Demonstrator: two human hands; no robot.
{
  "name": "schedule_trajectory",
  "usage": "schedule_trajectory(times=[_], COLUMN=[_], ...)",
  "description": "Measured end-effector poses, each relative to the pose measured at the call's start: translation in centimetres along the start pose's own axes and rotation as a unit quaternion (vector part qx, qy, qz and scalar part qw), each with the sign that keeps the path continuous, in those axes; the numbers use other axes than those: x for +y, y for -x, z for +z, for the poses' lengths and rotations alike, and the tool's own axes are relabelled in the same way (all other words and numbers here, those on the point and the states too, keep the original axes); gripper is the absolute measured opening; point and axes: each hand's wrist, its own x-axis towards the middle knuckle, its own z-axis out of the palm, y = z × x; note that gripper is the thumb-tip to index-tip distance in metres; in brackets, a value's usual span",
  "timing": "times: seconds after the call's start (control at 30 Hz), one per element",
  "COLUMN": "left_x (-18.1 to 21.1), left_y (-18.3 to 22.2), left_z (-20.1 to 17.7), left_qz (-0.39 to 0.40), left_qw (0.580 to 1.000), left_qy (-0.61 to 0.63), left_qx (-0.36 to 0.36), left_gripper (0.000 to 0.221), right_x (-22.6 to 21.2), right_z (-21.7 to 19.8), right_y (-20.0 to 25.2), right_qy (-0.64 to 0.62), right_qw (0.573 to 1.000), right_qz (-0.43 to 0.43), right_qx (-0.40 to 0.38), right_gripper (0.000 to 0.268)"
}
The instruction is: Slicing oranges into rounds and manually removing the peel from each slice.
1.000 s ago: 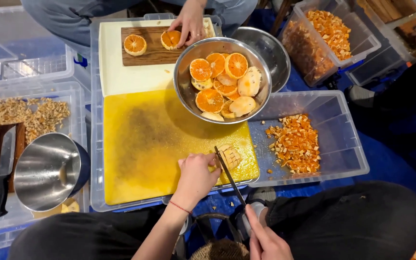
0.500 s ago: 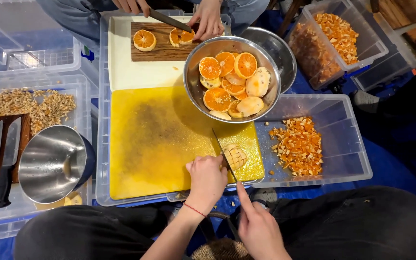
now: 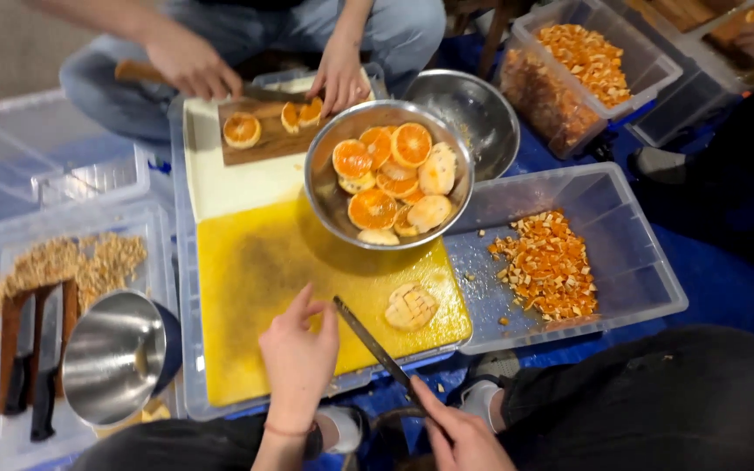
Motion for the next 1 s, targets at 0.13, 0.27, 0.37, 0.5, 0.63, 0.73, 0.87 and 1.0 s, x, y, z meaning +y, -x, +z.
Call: schedule_trajectory(times=[0.13, 0.27, 0.37, 0.5, 0.63, 0.73, 0.87, 1.0], left_x=[2.9, 8.4, 14.7, 14.6, 18.6, 22.3, 23.5, 23.5], left_y=[-1.7, -6.0, -10.5, -19.9, -19.7, -17.4, -15.5, -10.0], left_z=[-0.9, 0.4, 1.9, 12.7, 13.2, 9.7, 6.9, -0.2], left_qz=[0.012, 0.191, 0.157, 0.084, 0.093, 0.008, 0.085, 0.075], left_qw=[1.0, 0.981, 0.986, 0.984, 0.982, 0.994, 0.99, 0.988], left_qy=[-0.01, -0.021, -0.034, -0.13, -0.147, -0.065, -0.097, -0.08], left_qx=[-0.012, 0.032, -0.053, -0.091, -0.069, -0.084, -0.06, -0.109], left_gripper=[0.044, 0.026, 0.03, 0.047, 0.036, 0.032, 0.036, 0.025], right_x=[4.1, 7.1, 7.2, 11.1, 8.6, 4.4, 4.1, 3.6], right_z=[-4.3, -8.1, -7.4, -3.6, -5.6, -8.6, -8.8, -8.4], right_y=[-1.0, -1.3, -1.5, -3.4, -2.2, -0.6, -0.1, 0.3], right_qy=[-0.107, -0.049, -0.117, -0.155, -0.166, -0.171, -0.174, -0.158], right_qw=[0.976, 0.942, 0.941, 0.951, 0.942, 0.959, 0.963, 0.958], right_qz=[0.143, 0.218, 0.193, 0.048, 0.046, 0.193, 0.17, 0.19], right_qx=[0.127, 0.252, 0.253, 0.264, 0.286, 0.12, 0.113, 0.147], right_gripper=[0.067, 0.068, 0.068, 0.058, 0.056, 0.065, 0.066, 0.066])
